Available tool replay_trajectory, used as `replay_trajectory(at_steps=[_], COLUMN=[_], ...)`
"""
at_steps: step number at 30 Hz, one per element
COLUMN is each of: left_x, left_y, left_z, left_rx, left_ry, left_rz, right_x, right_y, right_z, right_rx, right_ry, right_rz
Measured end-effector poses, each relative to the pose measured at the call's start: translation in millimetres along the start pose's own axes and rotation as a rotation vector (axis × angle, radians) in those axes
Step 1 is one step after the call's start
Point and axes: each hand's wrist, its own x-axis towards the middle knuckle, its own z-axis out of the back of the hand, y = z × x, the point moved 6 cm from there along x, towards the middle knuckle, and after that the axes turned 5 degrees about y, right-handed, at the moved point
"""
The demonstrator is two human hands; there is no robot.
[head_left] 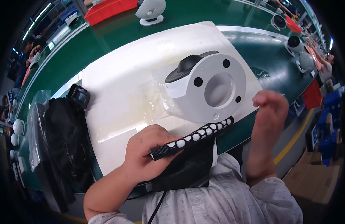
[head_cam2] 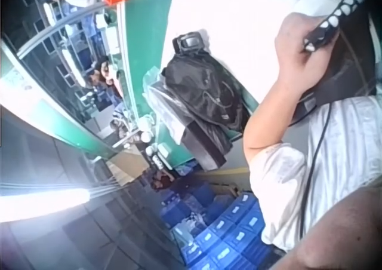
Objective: Assembling components of white spherical security cameras on a factory production line.
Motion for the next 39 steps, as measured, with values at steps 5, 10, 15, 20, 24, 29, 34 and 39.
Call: replay_trajectory(at_steps=[5, 10, 15, 20, 24, 29, 34, 39], left_x=[0.0, 0.4, -0.9, -0.4, -1.1, 5.8, 3.6, 3.6], left_y=[-1.9, -7.0, -10.2, -7.5, -2.6, -10.6, -6.6, -3.6], left_z=[0.9, 0.7, 1.1, -0.3, 0.1, -3.8, -13.2, -14.8], left_rx=[-0.007, 0.010, 0.027, 0.105, 0.030, 0.069, 0.070, 0.063], left_ry=[0.018, 0.006, -0.011, 0.074, 0.027, -0.008, 0.116, 0.150], left_rz=[-0.018, -0.042, -0.063, -0.026, 0.006, -0.074, -0.051, -0.033], right_x=[2.3, 8.3, 14.0, 3.0, -0.9, 14.6, 16.6, 14.4], right_y=[45.9, 49.7, 55.4, 55.2, 51.9, 30.0, 21.9, 23.1], right_z=[-45.7, -63.8, -75.8, -80.4, -66.6, -32.6, -45.0, -47.8], right_rx=[-0.388, -0.525, -0.474, -0.431, -0.372, -0.599, -0.511, -0.582], right_ry=[0.308, 0.380, 0.469, 0.472, 0.448, 0.211, 0.331, 0.322], right_rz=[0.239, 0.209, 0.204, 0.259, 0.190, -0.024, -0.050, -0.042])
